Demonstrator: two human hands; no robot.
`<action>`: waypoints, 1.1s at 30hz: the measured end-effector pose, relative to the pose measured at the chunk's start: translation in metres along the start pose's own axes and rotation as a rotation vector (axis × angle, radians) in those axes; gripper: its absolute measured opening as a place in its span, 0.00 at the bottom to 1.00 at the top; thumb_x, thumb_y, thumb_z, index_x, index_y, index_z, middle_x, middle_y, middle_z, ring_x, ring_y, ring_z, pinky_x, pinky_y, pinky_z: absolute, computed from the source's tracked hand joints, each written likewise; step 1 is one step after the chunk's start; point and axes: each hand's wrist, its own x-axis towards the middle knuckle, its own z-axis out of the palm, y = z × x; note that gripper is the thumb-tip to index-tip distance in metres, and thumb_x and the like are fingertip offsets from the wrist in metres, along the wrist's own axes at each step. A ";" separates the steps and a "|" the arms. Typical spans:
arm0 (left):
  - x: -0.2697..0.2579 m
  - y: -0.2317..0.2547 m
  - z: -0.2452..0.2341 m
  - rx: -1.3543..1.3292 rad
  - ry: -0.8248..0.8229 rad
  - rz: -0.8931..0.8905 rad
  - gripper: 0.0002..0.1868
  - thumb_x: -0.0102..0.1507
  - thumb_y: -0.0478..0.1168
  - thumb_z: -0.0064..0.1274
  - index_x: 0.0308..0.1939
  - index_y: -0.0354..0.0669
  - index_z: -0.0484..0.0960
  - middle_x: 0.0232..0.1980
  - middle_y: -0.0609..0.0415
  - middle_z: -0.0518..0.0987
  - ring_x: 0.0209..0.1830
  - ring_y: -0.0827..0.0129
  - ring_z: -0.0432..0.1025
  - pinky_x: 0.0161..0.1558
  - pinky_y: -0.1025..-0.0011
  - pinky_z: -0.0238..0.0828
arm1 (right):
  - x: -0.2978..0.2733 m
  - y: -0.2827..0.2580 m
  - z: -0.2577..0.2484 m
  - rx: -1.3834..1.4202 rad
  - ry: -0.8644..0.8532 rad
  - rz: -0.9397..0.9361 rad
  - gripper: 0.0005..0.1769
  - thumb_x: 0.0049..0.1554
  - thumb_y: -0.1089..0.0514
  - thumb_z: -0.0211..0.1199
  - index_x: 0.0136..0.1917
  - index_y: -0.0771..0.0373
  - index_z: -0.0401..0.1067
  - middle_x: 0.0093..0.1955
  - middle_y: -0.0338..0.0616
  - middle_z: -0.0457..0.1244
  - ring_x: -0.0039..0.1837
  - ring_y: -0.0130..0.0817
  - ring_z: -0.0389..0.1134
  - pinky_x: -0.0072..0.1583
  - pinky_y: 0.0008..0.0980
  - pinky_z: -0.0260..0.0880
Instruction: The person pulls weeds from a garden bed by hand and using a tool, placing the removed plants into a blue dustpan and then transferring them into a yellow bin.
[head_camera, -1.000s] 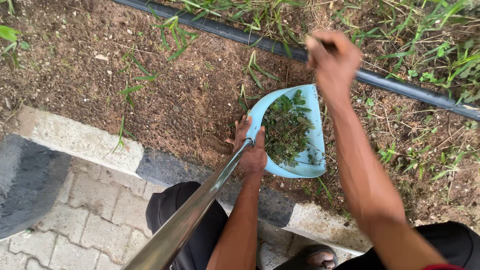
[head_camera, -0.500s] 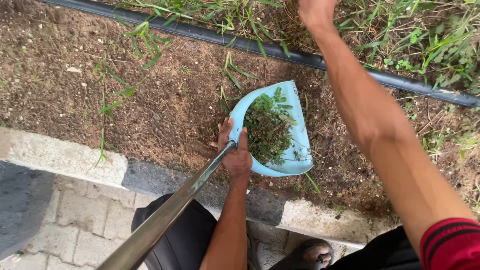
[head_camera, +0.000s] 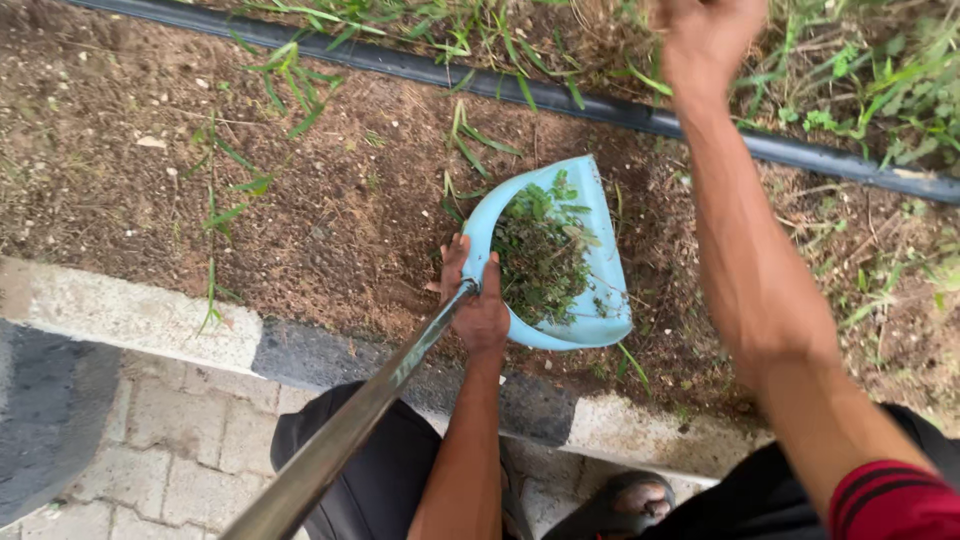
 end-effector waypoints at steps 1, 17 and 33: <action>0.000 -0.003 0.000 -0.016 -0.004 0.012 0.19 0.65 0.29 0.59 0.60 0.37 0.76 0.67 0.48 0.76 0.74 0.55 0.66 0.82 0.50 0.49 | -0.021 -0.032 -0.024 -0.006 0.048 0.086 0.06 0.67 0.74 0.63 0.47 0.69 0.72 0.39 0.42 0.66 0.39 0.31 0.69 0.43 0.28 0.72; 0.000 0.003 -0.002 -0.076 -0.017 -0.148 0.22 0.64 0.31 0.61 0.62 0.32 0.75 0.67 0.36 0.75 0.63 0.54 0.73 0.69 0.57 0.69 | -0.160 -0.041 -0.059 -0.658 0.066 0.413 0.17 0.51 0.59 0.76 0.50 0.69 0.76 0.51 0.52 0.68 0.47 0.36 0.73 0.49 0.34 0.79; 0.002 0.008 -0.002 0.076 -0.008 -0.041 0.20 0.65 0.31 0.62 0.60 0.28 0.76 0.65 0.36 0.77 0.64 0.52 0.74 0.65 0.58 0.72 | -0.180 -0.063 -0.124 -0.365 0.277 0.587 0.08 0.59 0.62 0.62 0.50 0.63 0.80 0.43 0.38 0.71 0.34 0.24 0.71 0.32 0.28 0.76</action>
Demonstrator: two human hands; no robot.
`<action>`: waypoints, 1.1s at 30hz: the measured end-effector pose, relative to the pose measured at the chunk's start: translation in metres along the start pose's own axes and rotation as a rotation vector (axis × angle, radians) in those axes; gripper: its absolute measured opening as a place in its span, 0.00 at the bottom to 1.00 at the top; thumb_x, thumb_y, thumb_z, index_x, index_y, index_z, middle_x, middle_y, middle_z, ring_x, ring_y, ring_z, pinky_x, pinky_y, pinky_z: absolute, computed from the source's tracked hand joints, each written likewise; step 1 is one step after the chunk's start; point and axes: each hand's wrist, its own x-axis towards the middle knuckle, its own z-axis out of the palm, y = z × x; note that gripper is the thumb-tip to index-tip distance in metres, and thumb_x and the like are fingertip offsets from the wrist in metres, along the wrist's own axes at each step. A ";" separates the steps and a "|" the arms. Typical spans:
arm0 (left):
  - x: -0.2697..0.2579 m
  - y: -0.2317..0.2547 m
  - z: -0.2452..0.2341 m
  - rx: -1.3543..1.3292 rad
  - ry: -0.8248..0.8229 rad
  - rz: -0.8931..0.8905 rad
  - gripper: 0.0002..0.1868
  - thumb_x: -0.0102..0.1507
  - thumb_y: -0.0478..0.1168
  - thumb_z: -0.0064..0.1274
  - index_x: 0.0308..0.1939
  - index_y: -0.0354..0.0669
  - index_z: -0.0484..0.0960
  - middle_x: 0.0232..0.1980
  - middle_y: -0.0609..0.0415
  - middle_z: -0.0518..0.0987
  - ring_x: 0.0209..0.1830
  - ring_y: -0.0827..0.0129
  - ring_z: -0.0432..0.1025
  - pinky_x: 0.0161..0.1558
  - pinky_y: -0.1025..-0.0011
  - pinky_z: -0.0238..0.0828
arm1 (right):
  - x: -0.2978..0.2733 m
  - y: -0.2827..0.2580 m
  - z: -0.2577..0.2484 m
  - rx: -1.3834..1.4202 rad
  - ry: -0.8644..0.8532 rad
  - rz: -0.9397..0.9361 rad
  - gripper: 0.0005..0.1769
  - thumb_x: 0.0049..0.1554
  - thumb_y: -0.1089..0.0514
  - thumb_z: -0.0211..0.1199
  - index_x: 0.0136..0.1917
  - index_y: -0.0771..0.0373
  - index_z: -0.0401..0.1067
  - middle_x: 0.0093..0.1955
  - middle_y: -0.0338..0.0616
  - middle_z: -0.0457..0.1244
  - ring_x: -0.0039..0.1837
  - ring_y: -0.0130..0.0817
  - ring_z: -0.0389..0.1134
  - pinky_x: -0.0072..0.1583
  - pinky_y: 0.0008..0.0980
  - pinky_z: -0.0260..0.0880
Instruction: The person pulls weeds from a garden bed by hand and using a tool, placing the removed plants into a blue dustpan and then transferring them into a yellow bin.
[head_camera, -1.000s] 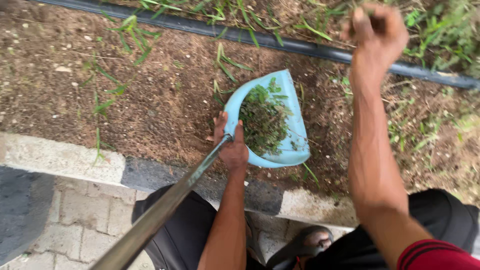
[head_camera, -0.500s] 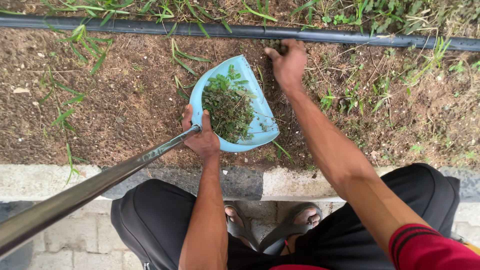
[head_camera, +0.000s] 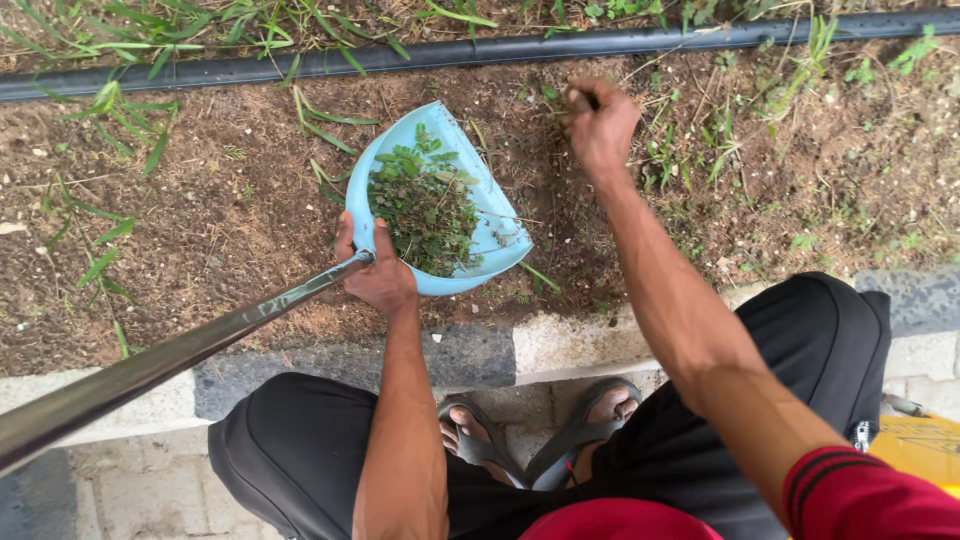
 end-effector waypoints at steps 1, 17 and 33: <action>0.000 0.000 0.000 -0.019 -0.003 -0.004 0.21 0.65 0.31 0.61 0.60 0.28 0.76 0.65 0.36 0.77 0.64 0.53 0.74 0.65 0.58 0.72 | 0.003 0.007 -0.005 -0.077 -0.032 0.013 0.09 0.59 0.63 0.60 0.50 0.63 0.80 0.44 0.37 0.70 0.33 0.25 0.71 0.31 0.30 0.75; 0.001 -0.013 0.007 -0.197 -0.084 -0.033 0.22 0.64 0.25 0.59 0.62 0.32 0.77 0.64 0.44 0.79 0.56 0.63 0.75 0.59 0.65 0.74 | 0.030 -0.056 -0.128 -0.368 -0.404 -0.073 0.05 0.63 0.66 0.62 0.50 0.72 0.70 0.40 0.48 0.68 0.37 0.28 0.72 0.37 0.28 0.77; -0.021 0.021 0.061 -0.212 -0.256 -0.107 0.24 0.63 0.29 0.58 0.63 0.29 0.75 0.61 0.41 0.79 0.54 0.61 0.76 0.56 0.63 0.76 | -0.028 -0.033 -0.095 -0.711 -0.552 -0.071 0.24 0.60 0.73 0.52 0.66 0.59 0.74 0.68 0.57 0.64 0.49 0.43 0.75 0.40 0.37 0.77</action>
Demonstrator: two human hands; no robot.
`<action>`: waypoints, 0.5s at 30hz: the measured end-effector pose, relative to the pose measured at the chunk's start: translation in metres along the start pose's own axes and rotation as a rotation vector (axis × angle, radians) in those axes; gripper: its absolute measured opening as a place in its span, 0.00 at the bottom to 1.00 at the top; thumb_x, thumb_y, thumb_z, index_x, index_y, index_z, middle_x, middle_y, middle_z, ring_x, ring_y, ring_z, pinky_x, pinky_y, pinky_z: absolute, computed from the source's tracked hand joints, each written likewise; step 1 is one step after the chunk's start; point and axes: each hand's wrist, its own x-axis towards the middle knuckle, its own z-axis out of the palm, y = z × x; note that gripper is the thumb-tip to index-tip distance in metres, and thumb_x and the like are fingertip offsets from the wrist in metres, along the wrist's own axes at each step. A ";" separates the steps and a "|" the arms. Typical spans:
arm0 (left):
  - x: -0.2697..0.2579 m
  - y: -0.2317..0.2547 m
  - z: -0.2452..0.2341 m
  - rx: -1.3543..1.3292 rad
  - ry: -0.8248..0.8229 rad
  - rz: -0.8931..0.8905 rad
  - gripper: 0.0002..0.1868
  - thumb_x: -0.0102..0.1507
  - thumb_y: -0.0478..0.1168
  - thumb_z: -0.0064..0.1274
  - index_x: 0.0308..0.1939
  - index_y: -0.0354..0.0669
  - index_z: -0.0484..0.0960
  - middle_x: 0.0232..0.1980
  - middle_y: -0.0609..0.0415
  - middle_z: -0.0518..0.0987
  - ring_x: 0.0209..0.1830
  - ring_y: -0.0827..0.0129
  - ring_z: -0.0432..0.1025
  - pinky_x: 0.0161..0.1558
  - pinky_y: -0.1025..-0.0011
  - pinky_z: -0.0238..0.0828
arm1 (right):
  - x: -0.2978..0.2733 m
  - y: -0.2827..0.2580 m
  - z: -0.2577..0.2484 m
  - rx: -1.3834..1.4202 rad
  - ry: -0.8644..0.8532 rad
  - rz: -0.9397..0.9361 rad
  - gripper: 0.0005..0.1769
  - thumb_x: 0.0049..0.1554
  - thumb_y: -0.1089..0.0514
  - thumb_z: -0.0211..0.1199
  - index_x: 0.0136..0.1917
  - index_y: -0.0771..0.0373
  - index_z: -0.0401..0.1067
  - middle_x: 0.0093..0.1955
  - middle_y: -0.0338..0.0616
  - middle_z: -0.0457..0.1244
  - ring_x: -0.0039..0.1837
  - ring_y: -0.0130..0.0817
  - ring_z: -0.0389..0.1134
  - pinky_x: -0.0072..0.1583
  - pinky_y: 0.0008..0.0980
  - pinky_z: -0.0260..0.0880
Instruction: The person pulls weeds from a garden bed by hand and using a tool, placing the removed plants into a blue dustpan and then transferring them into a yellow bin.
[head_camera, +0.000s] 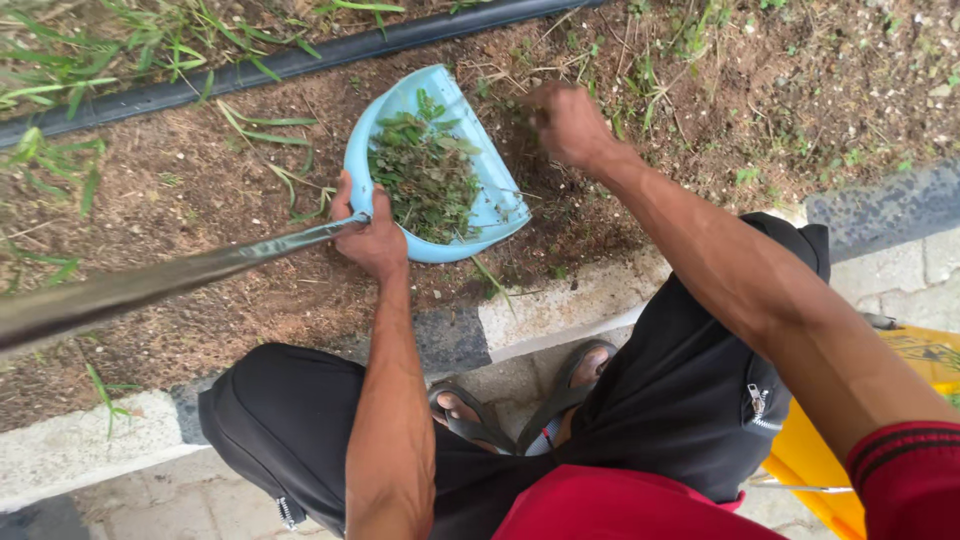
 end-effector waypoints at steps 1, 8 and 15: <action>-0.004 0.002 0.001 -0.001 0.002 -0.013 0.24 0.63 0.30 0.57 0.64 0.29 0.74 0.62 0.41 0.78 0.54 0.61 0.77 0.56 0.63 0.77 | 0.008 0.011 0.011 -0.019 0.088 -0.078 0.23 0.58 0.72 0.57 0.64 0.61 0.76 0.67 0.62 0.62 0.52 0.49 0.73 0.42 0.37 0.78; -0.004 0.001 0.001 0.046 -0.007 0.065 0.22 0.64 0.30 0.58 0.62 0.28 0.74 0.66 0.39 0.76 0.62 0.58 0.75 0.62 0.61 0.75 | 0.039 0.022 0.054 -0.133 0.248 -0.259 0.10 0.62 0.68 0.61 0.55 0.65 0.80 0.56 0.58 0.67 0.43 0.47 0.71 0.39 0.39 0.77; -0.004 -0.009 -0.002 0.062 0.008 0.163 0.22 0.64 0.28 0.59 0.62 0.28 0.76 0.64 0.39 0.77 0.64 0.58 0.74 0.64 0.60 0.72 | 0.012 -0.062 0.039 0.082 0.224 -0.583 0.13 0.63 0.64 0.62 0.60 0.62 0.77 0.60 0.51 0.68 0.57 0.44 0.72 0.60 0.38 0.78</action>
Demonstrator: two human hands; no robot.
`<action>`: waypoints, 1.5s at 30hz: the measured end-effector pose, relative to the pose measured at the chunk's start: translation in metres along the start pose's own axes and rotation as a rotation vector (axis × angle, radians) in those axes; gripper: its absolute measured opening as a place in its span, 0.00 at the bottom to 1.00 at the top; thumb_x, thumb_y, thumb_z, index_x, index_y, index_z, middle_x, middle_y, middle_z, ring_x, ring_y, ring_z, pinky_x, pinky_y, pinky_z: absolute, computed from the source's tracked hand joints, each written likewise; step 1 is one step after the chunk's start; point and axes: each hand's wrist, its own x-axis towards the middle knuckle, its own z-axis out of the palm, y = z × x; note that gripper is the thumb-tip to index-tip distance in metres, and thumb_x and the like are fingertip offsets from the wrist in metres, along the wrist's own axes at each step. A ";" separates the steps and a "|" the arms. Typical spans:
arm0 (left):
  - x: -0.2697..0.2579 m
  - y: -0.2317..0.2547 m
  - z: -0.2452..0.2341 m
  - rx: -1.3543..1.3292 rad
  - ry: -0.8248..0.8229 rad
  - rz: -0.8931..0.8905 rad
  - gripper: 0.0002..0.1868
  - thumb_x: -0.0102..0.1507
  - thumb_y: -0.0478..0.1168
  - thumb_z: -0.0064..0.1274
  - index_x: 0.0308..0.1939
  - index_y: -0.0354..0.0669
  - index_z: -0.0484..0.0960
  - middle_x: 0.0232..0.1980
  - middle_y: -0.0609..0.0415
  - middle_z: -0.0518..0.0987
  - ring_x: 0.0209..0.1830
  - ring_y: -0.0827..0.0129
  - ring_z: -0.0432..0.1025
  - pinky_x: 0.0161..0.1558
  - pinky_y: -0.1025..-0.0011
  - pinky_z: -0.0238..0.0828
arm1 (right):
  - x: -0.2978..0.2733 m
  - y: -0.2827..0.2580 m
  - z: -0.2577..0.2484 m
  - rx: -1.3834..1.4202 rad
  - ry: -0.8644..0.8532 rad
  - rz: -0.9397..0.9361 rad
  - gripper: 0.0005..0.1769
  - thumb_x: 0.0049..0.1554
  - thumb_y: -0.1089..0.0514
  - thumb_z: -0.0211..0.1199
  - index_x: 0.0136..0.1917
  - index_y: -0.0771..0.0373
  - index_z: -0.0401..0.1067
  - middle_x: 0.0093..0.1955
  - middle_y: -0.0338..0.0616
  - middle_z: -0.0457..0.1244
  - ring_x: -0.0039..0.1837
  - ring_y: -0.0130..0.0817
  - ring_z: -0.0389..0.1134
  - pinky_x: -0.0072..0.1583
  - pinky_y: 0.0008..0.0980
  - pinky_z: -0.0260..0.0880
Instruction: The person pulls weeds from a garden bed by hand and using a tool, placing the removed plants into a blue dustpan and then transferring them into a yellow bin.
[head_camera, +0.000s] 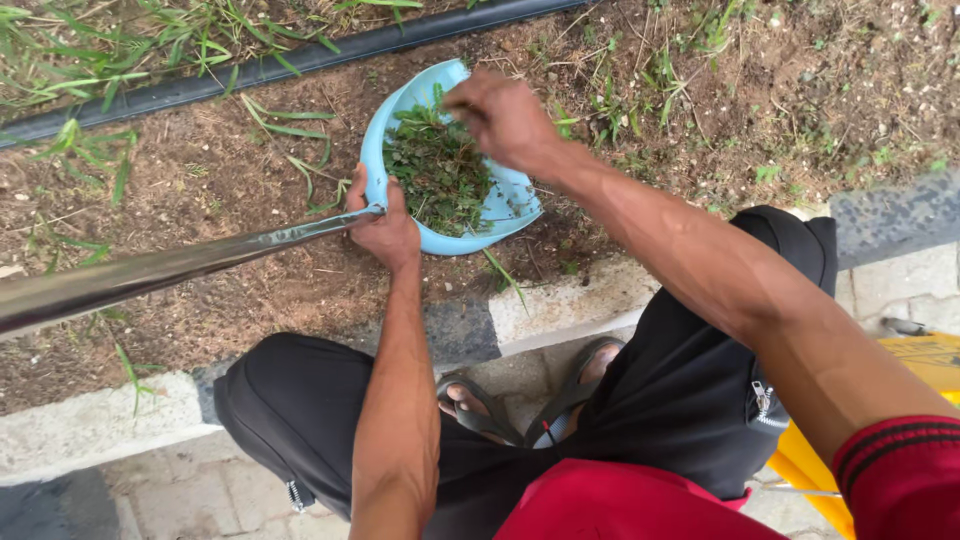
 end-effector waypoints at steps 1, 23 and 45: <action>0.000 -0.001 -0.003 0.007 0.002 0.015 0.22 0.64 0.28 0.60 0.62 0.28 0.76 0.64 0.39 0.78 0.63 0.58 0.74 0.64 0.61 0.72 | -0.006 -0.015 0.004 -0.063 -0.005 -0.127 0.17 0.60 0.62 0.63 0.63 0.62 0.75 0.64 0.55 0.66 0.61 0.49 0.70 0.62 0.42 0.76; 0.027 0.057 -0.056 -0.315 0.056 -0.049 0.16 0.68 0.26 0.58 0.60 0.30 0.76 0.55 0.47 0.79 0.53 0.67 0.73 0.58 0.66 0.73 | 0.002 0.071 -0.018 -0.193 -0.003 0.358 0.08 0.60 0.68 0.54 0.49 0.66 0.74 0.42 0.55 0.68 0.39 0.43 0.71 0.40 0.39 0.76; -0.029 0.030 0.071 -0.050 -0.288 0.039 0.19 0.62 0.27 0.60 0.58 0.28 0.77 0.62 0.41 0.78 0.64 0.56 0.74 0.65 0.58 0.73 | -0.115 0.193 -0.152 -0.152 -0.042 0.651 0.11 0.56 0.63 0.68 0.54 0.58 0.79 0.54 0.47 0.70 0.52 0.33 0.71 0.57 0.34 0.73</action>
